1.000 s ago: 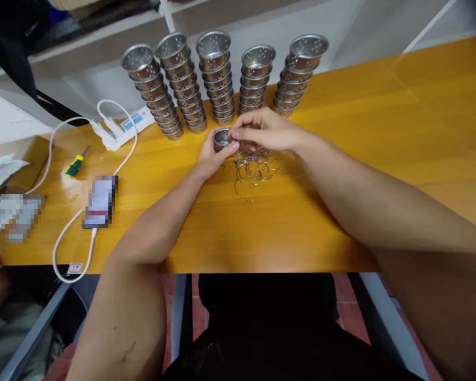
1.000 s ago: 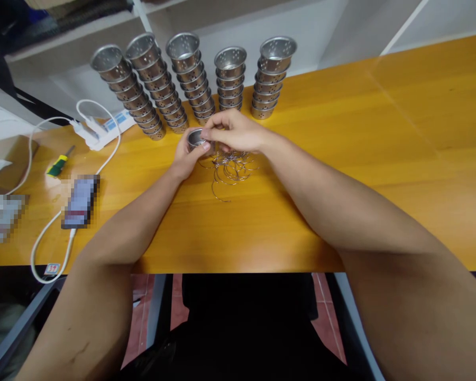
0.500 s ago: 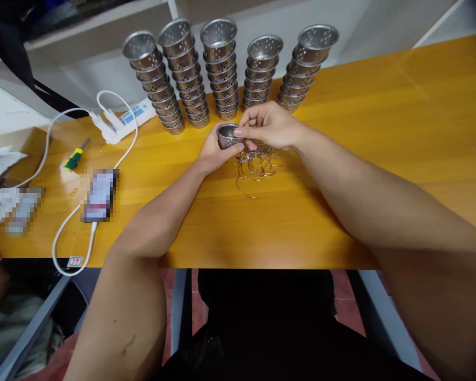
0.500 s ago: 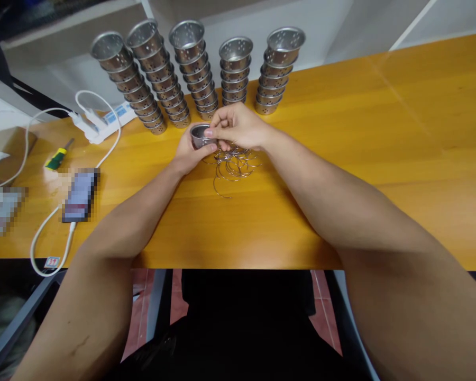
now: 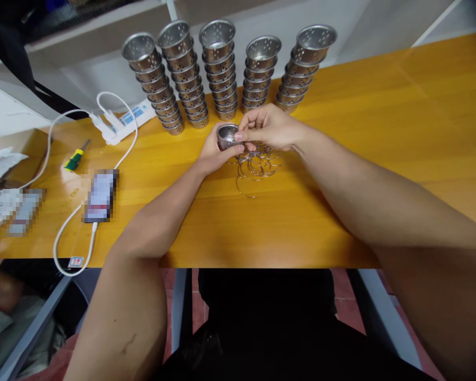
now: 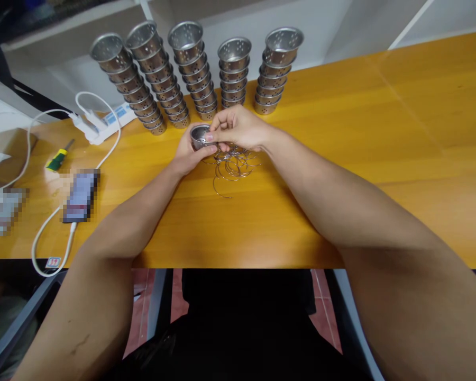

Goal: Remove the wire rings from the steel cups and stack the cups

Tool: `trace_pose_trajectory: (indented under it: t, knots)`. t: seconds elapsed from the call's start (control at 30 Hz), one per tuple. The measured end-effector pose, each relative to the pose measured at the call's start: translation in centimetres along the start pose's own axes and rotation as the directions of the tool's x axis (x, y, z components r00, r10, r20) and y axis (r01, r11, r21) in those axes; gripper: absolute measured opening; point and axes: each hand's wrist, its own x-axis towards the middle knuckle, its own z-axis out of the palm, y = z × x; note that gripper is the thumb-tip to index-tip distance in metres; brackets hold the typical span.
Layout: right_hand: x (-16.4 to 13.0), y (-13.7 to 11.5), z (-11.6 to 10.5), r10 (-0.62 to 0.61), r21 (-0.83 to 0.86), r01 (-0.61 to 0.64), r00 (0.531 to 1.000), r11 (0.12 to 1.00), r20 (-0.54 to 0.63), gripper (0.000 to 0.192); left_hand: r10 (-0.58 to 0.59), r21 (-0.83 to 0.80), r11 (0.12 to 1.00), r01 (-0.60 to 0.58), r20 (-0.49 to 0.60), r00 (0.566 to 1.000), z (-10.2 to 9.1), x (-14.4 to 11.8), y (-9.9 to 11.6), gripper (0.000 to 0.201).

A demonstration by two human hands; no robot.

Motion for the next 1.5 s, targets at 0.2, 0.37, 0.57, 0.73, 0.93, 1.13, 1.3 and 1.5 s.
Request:
trace_pose_trajectory:
  t: [0.2, 0.37, 0.57, 0.73, 0.93, 1.13, 1.3, 1.5]
  knots:
    - [0.0, -0.1, 0.0, -0.044, 0.008, 0.043, 0.998, 0.999, 0.035, 0.082, 0.020, 0.008, 1.000, -0.020, 0.006, 1.000, -0.2, 0.0, -0.9, 0.101]
    - [0.3, 0.3, -0.3, -0.142, -0.126, 0.131, 0.986, 0.983, -0.090, 0.086, 0.072, 0.047, 0.996, -0.069, -0.065, 0.995, -0.3, 0.2, -2.4, 0.103]
    - [-0.1, -0.2, -0.6, -0.288, -0.414, 0.204, 0.946, 0.887, -0.150, 0.082, 0.133, 0.047, 0.991, -0.128, -0.104, 0.986, -0.6, 0.5, -4.2, 0.101]
    - [-0.6, 0.0, -0.2, -0.276, -0.507, 0.214, 0.960, 0.835, -0.049, 0.072, 0.211, 0.066, 0.977, -0.205, -0.103, 0.972, -0.7, 0.6, -4.6, 0.099]
    - [-0.4, 1.4, 0.0, -0.275, -0.562, 0.245, 0.961, 0.790, 0.032, 0.059, 0.269, 0.085, 0.961, -0.265, -0.046, 0.962, -1.1, 0.6, -4.5, 0.104]
    - [-0.6, 0.6, -0.1, -0.265, -0.572, 0.229, 0.964, 0.787, 0.022, 0.061, 0.182, 0.124, 0.976, -0.177, -0.032, 0.983, -0.8, 0.3, -3.9, 0.109]
    - [-1.0, -0.8, 0.1, -0.235, -0.590, 0.182, 0.972, 0.787, -0.014, 0.098, 0.229, 0.039, 0.972, -0.231, 0.046, 0.972, 0.2, 0.1, -3.5, 0.119]
    - [-3.5, -6.7, -5.0, 0.046, -0.772, -0.067, 0.998, 0.632, -0.049, 0.072, 0.128, 0.061, 0.989, -0.136, 0.117, 0.985, 0.1, -0.5, -2.7, 0.130]
